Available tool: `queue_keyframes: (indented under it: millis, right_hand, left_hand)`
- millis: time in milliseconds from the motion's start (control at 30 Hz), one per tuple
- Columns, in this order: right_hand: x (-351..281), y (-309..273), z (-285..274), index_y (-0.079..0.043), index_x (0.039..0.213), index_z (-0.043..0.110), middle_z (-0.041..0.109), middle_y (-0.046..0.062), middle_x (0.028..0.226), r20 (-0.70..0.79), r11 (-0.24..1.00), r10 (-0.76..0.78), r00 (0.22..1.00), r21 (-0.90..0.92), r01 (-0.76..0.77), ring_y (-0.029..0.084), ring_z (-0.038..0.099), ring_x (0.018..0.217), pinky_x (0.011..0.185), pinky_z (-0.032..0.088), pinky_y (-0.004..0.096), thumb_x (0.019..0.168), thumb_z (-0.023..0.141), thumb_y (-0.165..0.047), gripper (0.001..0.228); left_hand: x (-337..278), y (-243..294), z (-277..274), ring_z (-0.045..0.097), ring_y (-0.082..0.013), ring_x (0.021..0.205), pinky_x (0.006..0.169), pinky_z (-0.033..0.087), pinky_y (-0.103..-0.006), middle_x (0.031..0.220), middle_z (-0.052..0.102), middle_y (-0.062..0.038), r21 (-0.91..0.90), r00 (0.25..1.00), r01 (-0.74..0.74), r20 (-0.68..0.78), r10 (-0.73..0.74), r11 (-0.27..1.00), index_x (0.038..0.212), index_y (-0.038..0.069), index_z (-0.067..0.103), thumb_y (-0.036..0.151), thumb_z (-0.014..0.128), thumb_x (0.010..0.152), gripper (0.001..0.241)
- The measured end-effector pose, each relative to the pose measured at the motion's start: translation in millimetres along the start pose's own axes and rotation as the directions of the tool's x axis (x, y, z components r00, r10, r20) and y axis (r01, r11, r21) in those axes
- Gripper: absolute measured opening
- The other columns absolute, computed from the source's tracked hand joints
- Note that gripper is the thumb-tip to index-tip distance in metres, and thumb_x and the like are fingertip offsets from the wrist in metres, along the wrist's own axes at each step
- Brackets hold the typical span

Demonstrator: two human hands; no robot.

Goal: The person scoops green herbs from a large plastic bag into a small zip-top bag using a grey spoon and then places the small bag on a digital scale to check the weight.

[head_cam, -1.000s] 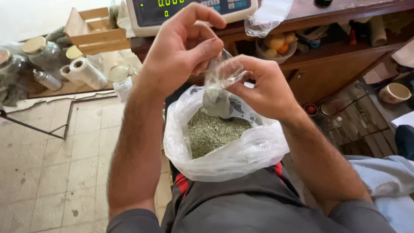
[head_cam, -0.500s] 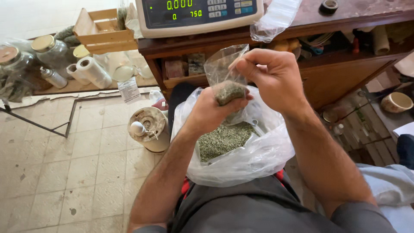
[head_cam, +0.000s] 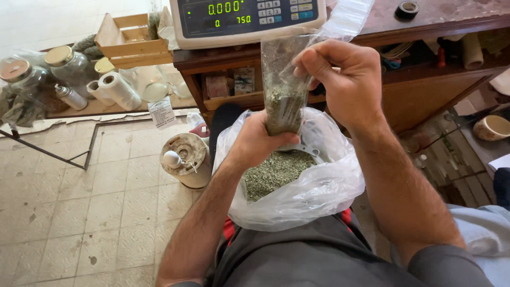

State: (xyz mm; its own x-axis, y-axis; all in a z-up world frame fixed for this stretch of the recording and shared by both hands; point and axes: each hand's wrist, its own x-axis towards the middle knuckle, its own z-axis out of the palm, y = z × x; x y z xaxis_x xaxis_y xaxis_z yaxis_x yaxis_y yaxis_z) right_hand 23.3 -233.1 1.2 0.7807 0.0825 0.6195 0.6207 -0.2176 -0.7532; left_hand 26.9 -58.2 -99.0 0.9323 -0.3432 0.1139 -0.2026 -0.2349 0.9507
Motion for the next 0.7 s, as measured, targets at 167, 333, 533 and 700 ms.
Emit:
queue_keyframes:
  millis: [167,333,533,700]
  right_hand:
    - [4,5,-10,0.002,0.103,0.072,0.072,0.012,0.090,-0.001,0.999,-0.051,0.999,-0.004,0.051,0.016,0.066,0.075,0.058,0.055,0.025,0.111,0.063,-0.004,0.014]
    - [6,3,-14,0.007,0.106,0.072,0.071,0.015,0.090,0.061,0.997,-0.069,0.996,0.020,0.068,0.018,0.066,0.075,0.060,0.058,0.027,0.111,0.063,-0.001,0.013]
    - [-2,-4,-5,0.001,0.101,0.075,0.073,0.009,0.086,0.083,0.998,0.061,0.995,-0.031,-0.059,0.012,0.061,0.066,0.052,0.054,0.022,0.107,0.066,-0.009,0.015]
    - [-6,7,-9,0.000,0.101,0.077,0.072,0.005,0.086,0.085,0.996,0.032,0.996,-0.092,-0.024,0.010,0.058,0.070,0.060,0.050,0.023,0.106,0.069,-0.007,0.011]
  left_hand:
    - [0,-13,2,0.064,-0.0111,0.084,0.076,0.053,-0.0282,0.092,0.073,0.004,0.075,0.999,-0.031,0.026,0.029,0.997,0.099,0.011,0.073,0.017,0.090,0.065,0.039]
    - [-3,3,0,0.068,-0.0095,0.084,0.071,0.060,-0.0270,0.097,0.078,0.001,-0.003,1.000,0.026,0.015,-0.026,1.000,0.104,0.008,0.073,0.011,0.092,0.063,0.045]
    - [-5,22,4,0.067,-0.0092,0.083,0.076,0.060,-0.0251,0.093,0.074,-0.001,-0.274,0.996,-0.090,-0.050,0.079,0.958,0.106,0.008,0.068,0.015,0.085,0.078,0.034]
    - [-6,30,-8,0.069,-0.0122,0.083,0.073,0.062,-0.0279,0.098,0.076,-0.002,-0.120,0.995,-0.068,-0.076,0.059,0.990,0.108,0.009,0.072,0.026,0.090,0.068,0.047]
